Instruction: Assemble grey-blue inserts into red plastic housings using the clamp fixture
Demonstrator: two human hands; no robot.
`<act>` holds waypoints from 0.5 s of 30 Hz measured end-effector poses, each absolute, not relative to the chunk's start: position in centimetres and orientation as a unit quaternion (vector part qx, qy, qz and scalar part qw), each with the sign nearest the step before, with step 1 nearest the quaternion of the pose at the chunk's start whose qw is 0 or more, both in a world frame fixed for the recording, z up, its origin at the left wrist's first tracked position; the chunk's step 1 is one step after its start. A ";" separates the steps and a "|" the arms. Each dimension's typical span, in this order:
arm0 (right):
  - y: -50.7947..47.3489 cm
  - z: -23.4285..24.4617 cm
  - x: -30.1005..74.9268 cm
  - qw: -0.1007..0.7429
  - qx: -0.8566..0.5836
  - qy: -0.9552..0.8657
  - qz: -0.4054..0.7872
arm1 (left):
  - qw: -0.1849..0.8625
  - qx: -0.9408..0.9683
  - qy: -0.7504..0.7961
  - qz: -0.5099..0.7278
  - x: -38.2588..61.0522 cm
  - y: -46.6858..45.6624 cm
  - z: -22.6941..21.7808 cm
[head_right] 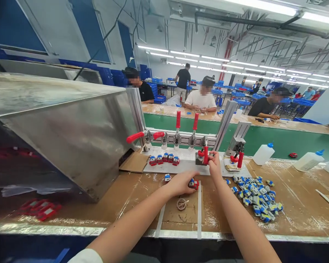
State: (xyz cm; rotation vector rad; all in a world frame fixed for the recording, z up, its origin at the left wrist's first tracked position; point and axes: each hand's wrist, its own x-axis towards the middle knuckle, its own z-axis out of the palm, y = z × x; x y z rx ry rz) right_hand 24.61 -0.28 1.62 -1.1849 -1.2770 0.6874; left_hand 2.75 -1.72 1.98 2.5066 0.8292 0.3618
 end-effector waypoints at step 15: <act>3.2 0.4 25.4 0.557 -0.600 -0.543 0.185 | 0.445 0.763 0.398 0.247 4.8 2.4 3.8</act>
